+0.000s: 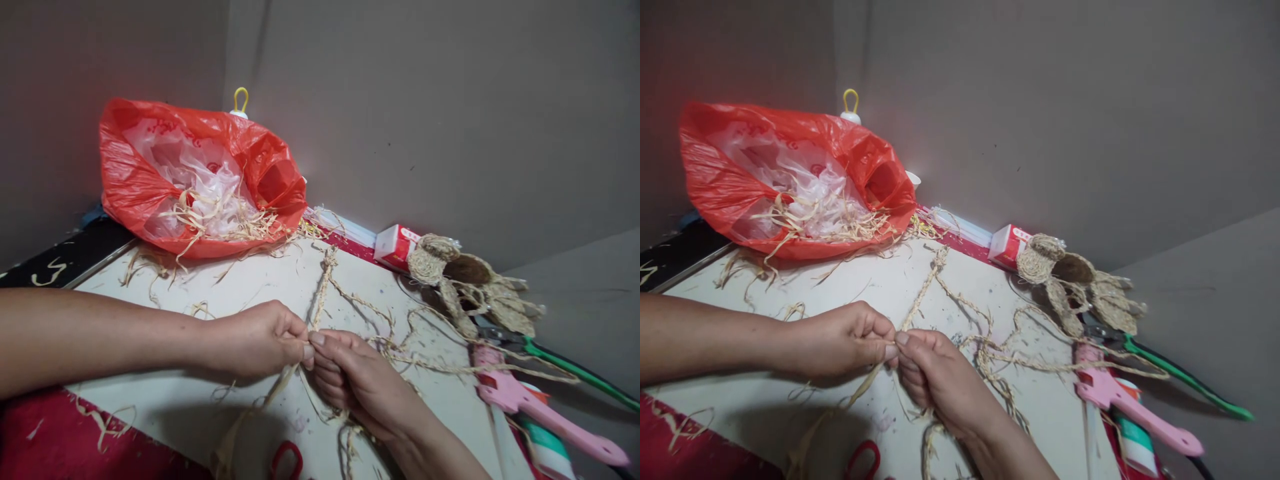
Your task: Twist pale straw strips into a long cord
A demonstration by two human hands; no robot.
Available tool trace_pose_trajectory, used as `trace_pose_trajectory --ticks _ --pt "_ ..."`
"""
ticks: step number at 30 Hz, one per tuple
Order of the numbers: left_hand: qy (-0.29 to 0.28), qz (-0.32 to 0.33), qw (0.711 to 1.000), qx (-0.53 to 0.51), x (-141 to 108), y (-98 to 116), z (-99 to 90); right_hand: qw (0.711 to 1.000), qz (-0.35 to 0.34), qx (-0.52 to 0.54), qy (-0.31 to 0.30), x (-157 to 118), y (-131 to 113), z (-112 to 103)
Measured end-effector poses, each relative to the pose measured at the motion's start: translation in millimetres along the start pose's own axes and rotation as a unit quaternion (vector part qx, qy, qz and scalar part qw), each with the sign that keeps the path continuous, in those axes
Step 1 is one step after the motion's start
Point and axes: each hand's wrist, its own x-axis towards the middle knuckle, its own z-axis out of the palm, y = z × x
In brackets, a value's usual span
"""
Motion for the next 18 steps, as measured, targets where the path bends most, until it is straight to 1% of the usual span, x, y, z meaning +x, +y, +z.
trace_pose_trajectory --ticks 5,8,10,12,13,15,16,17,18 --pt "-0.032 -0.014 0.998 0.051 1 13 -11.3 1.0 -0.013 0.028 -0.004 2 1 -6" --pt "-0.038 -0.017 0.988 0.146 2 23 -25.9 0.999 -0.021 0.037 -0.013 2 -1 -10" --pt "-0.023 0.01 0.972 0.232 3 30 -37.4 0.999 -0.025 0.046 -0.008 2 -3 -12" --pt "0.011 0.039 0.941 0.335 3 38 -47.4 0.998 -0.03 0.058 0.004 1 -5 -12" --pt "0.045 0.05 0.919 0.389 3 43 -50.9 0.997 -0.035 0.064 0.01 1 -6 -12" --pt "0.148 0.08 0.876 0.452 -1 54 -53.2 0.996 -0.042 0.075 0.02 1 -9 -11" --pt "0.199 0.095 0.863 0.454 -4 61 -51.7 0.996 -0.043 0.08 0.023 1 -9 -11" --pt "0.232 0.105 0.864 0.434 -9 66 -48.2 0.995 -0.042 0.085 0.024 1 -10 -10" --pt "0.238 0.102 0.879 0.401 -16 71 -42.9 0.995 -0.043 0.089 0.024 1 -10 -10"
